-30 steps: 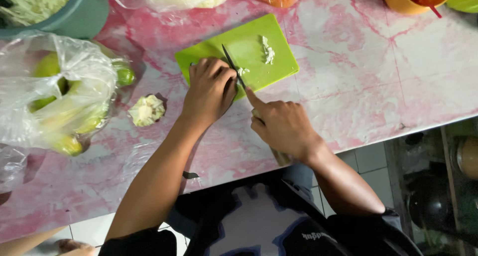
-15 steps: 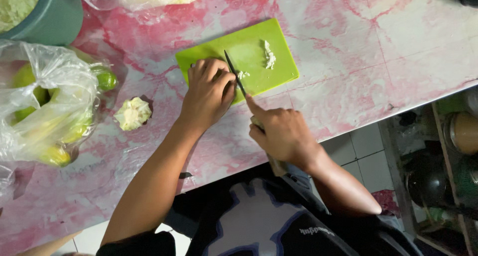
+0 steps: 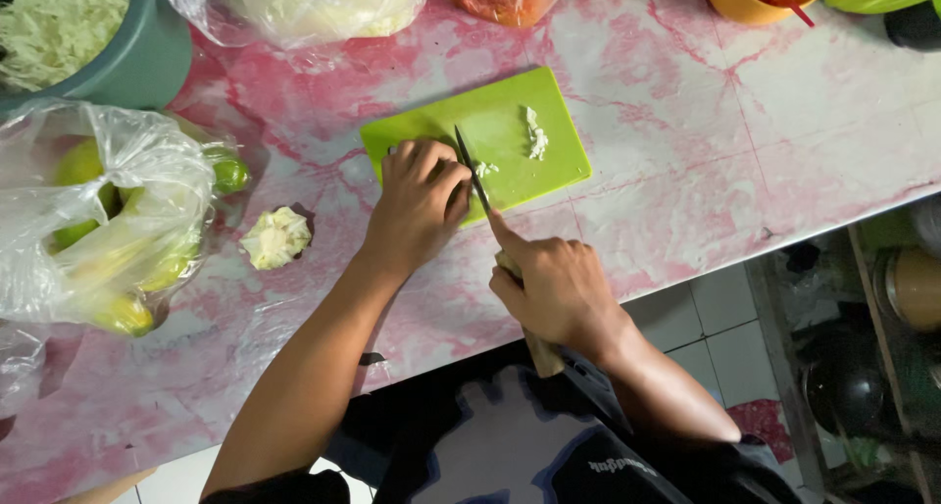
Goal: The person uses a knife to chop a piece of white vegetable on a green cutting board, then lifts the cutting board to scrape the chopped pieces into a large green bowl containing shredded cabbage.
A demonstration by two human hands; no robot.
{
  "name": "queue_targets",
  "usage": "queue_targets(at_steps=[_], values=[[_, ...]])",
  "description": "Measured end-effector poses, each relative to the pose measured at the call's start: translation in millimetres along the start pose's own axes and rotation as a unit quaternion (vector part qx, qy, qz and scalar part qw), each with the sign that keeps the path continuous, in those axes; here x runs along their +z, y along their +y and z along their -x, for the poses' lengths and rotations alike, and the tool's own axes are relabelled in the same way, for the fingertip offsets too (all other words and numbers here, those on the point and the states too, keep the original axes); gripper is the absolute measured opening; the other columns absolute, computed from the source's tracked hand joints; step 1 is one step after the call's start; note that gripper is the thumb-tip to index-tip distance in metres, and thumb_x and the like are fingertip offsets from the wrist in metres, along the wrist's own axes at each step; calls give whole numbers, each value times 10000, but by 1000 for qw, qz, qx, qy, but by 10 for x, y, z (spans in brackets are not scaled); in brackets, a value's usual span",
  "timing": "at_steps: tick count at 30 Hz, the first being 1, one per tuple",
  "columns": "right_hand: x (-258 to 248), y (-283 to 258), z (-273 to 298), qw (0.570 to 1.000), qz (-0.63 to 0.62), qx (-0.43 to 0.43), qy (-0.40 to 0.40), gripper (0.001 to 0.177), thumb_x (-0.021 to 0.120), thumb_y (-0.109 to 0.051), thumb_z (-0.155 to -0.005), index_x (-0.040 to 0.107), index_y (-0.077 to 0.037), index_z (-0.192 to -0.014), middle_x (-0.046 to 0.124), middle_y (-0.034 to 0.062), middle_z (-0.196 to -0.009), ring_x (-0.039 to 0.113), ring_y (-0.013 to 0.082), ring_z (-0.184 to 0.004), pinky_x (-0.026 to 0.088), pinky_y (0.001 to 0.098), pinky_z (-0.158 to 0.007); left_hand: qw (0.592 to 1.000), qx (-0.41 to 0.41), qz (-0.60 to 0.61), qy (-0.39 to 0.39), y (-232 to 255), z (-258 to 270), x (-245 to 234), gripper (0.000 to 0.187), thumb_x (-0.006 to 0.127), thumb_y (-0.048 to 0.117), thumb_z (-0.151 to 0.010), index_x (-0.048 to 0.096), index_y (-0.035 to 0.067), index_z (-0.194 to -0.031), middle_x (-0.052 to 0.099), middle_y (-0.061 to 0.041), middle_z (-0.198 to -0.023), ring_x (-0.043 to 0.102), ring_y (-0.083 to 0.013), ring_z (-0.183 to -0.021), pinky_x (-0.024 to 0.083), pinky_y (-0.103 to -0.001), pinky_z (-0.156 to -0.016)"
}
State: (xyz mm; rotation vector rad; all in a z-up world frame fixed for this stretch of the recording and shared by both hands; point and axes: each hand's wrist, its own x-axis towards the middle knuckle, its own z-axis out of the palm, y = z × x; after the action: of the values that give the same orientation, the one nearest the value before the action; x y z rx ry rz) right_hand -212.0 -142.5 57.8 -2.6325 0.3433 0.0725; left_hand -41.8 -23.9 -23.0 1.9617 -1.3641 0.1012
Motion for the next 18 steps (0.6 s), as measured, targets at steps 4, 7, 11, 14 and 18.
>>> queue_targets(at_steps=[4, 7, 11, 14, 18], values=[[134, -50, -49, 1000, -14, 10, 7, 645, 663, -249, -864, 531, -26, -1455, 710, 115, -697, 686, 323, -586, 538, 457, -584, 1000, -7, -23, -3, -18, -3, 0, 137, 749, 131, -895, 663, 99, -996, 551, -70, -1123, 497, -321, -1132, 397, -501, -967], [157, -39, -62, 999, -26, -18, 22, 653, 683, -251, -866, 541, -12, -1457, 699, 119, -684, 675, 333, -577, 534, 461, -581, 1000, -4, -29, 3, -57, 38, -79, 139, 742, 134, -887, 673, 99, -1001, 556, -71, -1142, 493, -312, -1139, 400, -498, -989], [213, -120, -84, 999, -38, -17, 13, 677, 709, -249, -831, 547, -16, -1445, 693, 126, -676, 686, 330, -589, 545, 461, -600, 999, -5, -29, -29, -114, 69, -197, 144, 767, 143, -852, 690, 115, -970, 572, -61, -1148, 502, -315, -1174, 402, -488, -974], [251, -156, -208, 998, -51, -14, -22, 662, 684, -230, -853, 520, 15, -1445, 714, 90, -680, 689, 322, -573, 534, 472, -593, 999, -3, -31, -35, -205, 63, -287, 151, 782, 144, -842, 700, 109, -964, 590, -47, -1151, 508, -301, -1175, 398, -484, -981], [167, -112, -229, 996, -79, -49, -8, 655, 693, -227, -855, 542, 2, -1450, 703, 119, -694, 695, 330, -602, 558, 454, -619, 999, -8, -2, -43, -264, 113, -377, 141, 794, 156, -854, 709, 107, -956, 606, -26, -1139, 515, -284, -1199, 387, -464, -1022]])
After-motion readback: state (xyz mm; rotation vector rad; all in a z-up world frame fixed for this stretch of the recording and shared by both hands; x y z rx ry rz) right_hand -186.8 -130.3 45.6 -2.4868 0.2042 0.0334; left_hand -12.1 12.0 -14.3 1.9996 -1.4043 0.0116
